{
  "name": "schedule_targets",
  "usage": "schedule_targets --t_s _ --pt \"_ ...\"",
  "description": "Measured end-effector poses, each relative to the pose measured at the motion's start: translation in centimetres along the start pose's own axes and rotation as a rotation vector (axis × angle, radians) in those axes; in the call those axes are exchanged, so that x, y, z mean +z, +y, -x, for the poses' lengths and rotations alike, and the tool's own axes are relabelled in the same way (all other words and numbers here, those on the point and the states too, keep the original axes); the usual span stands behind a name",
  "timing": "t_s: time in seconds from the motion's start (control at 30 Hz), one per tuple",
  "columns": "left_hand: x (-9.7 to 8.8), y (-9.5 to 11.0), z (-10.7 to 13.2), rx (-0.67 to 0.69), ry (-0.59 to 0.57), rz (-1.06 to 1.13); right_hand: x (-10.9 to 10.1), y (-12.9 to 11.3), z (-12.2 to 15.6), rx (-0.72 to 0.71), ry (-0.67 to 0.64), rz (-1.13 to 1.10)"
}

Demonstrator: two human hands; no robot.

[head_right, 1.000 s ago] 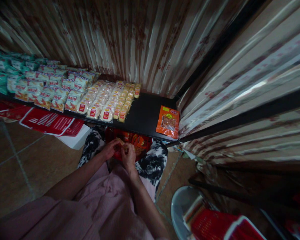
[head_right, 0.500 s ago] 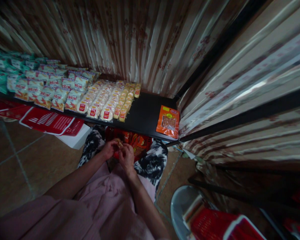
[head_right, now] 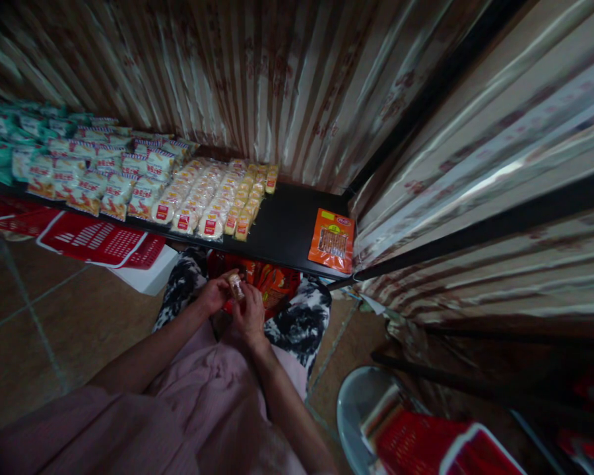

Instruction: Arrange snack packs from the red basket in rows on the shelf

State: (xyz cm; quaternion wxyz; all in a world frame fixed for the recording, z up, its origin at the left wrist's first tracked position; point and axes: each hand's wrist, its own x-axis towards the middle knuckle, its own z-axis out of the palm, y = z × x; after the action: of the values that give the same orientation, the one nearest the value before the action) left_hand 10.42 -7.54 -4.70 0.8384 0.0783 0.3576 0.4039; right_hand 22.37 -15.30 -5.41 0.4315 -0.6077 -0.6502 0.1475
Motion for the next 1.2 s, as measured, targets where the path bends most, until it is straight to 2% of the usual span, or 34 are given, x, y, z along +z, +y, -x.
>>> schedule_targets --t_s 0.4,0.73,0.83,1.1,1.2 --pt "0.7 0.1 0.5 0.01 0.036 -0.059 -0.1 -0.5 -0.2 0.09 -0.061 0.0" --pt "1.4 -0.1 0.6 0.02 0.04 -0.078 0.4 0.3 0.3 0.134 -0.073 -0.008" --pt "1.7 -0.5 0.3 0.041 0.05 -0.177 0.3 0.4 0.4 0.155 -0.072 0.003" --pt "3.2 -1.3 0.2 0.068 0.233 -0.515 0.0 0.6 0.5 0.233 -0.061 0.061" --pt "3.7 -1.5 -0.2 0.109 0.263 -0.59 0.0 0.7 0.3 0.22 -0.031 0.055"
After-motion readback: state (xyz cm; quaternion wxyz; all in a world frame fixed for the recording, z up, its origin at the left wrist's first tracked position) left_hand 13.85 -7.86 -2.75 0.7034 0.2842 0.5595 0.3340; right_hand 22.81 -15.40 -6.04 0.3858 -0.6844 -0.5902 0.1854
